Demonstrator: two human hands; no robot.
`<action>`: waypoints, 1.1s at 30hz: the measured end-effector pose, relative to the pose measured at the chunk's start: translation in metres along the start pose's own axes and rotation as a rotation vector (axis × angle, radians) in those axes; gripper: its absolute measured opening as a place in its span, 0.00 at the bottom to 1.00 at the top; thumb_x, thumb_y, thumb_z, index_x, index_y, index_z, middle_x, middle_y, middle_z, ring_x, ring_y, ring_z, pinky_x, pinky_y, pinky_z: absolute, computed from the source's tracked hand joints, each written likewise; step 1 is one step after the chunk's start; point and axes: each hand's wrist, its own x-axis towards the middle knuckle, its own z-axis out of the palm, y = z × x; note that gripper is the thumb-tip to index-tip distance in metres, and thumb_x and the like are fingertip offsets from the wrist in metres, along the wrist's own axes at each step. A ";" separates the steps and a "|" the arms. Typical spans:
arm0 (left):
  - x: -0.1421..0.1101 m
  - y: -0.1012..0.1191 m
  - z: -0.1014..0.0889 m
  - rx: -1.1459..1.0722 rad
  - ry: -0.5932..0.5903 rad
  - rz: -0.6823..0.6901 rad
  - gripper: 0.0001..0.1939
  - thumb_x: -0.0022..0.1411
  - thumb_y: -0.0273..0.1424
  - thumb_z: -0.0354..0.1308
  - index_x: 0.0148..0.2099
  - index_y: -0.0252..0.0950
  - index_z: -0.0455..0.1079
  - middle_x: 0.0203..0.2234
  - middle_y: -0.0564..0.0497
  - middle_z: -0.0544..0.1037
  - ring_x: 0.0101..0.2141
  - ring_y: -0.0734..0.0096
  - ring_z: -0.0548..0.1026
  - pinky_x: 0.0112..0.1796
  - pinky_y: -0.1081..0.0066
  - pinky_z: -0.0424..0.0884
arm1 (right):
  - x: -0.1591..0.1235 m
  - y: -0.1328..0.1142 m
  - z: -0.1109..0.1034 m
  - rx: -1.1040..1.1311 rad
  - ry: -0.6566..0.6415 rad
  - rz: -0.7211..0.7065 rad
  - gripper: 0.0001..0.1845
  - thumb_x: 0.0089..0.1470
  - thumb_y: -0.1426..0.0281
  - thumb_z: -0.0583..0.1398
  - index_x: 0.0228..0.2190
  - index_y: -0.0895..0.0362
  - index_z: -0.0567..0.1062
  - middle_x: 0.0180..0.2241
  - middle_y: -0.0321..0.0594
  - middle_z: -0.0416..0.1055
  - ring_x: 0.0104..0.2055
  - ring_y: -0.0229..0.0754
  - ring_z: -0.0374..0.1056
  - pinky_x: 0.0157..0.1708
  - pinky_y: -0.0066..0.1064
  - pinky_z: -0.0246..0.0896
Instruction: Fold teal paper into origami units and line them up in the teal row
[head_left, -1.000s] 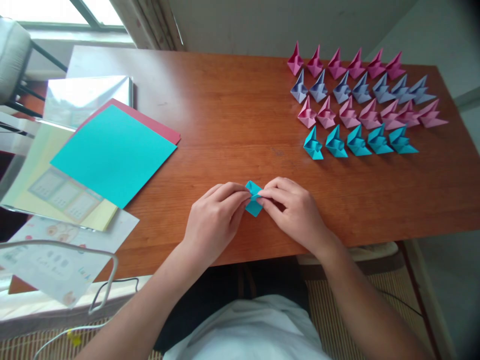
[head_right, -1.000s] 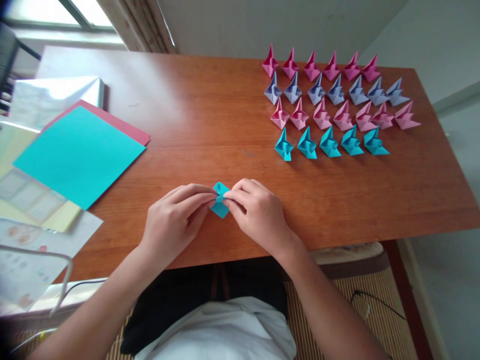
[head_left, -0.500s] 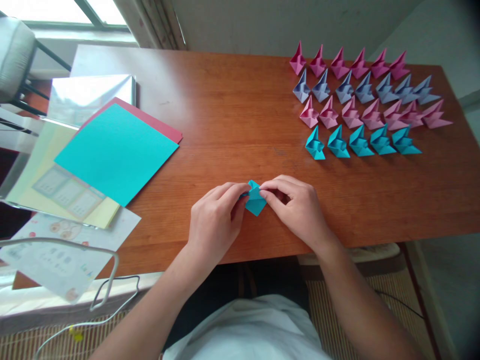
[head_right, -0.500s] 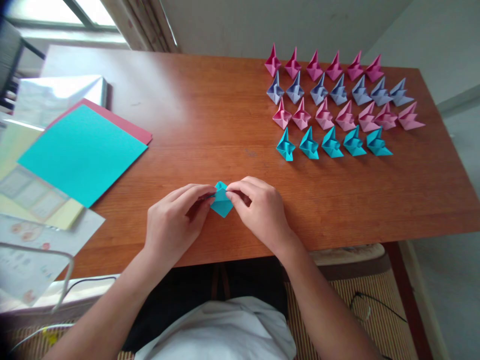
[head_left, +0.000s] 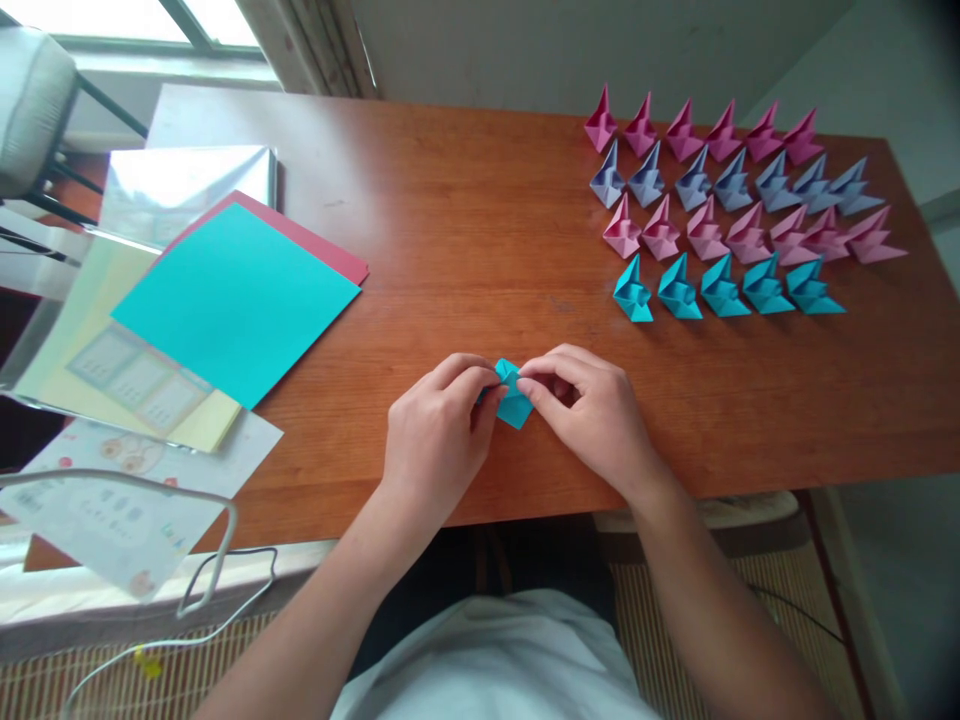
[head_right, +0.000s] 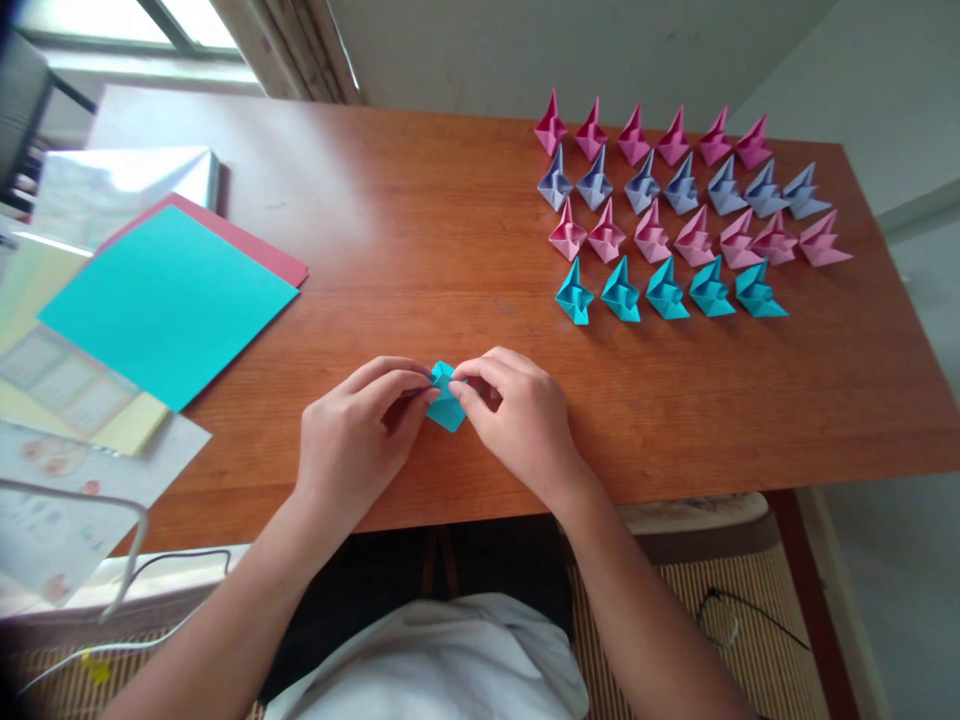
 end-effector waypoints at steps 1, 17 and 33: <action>0.000 0.000 0.000 -0.007 -0.004 0.008 0.05 0.68 0.31 0.61 0.38 0.39 0.76 0.39 0.53 0.84 0.35 0.70 0.81 0.32 0.74 0.71 | -0.001 0.002 -0.002 0.008 -0.021 -0.021 0.03 0.61 0.71 0.64 0.35 0.53 0.80 0.34 0.37 0.76 0.34 0.40 0.70 0.34 0.32 0.65; -0.007 -0.020 -0.008 0.003 -0.055 0.312 0.06 0.70 0.25 0.57 0.40 0.36 0.75 0.43 0.51 0.83 0.40 0.68 0.81 0.42 0.70 0.76 | -0.010 0.024 -0.022 -0.397 -0.109 -0.409 0.08 0.67 0.70 0.58 0.40 0.53 0.79 0.37 0.41 0.77 0.40 0.44 0.68 0.39 0.37 0.65; -0.002 -0.013 -0.008 -0.044 -0.112 0.165 0.09 0.71 0.25 0.55 0.39 0.36 0.75 0.42 0.52 0.83 0.39 0.69 0.81 0.39 0.73 0.75 | 0.005 0.021 -0.020 -0.544 -0.193 -0.413 0.14 0.70 0.68 0.52 0.34 0.56 0.75 0.34 0.44 0.72 0.39 0.48 0.62 0.39 0.40 0.60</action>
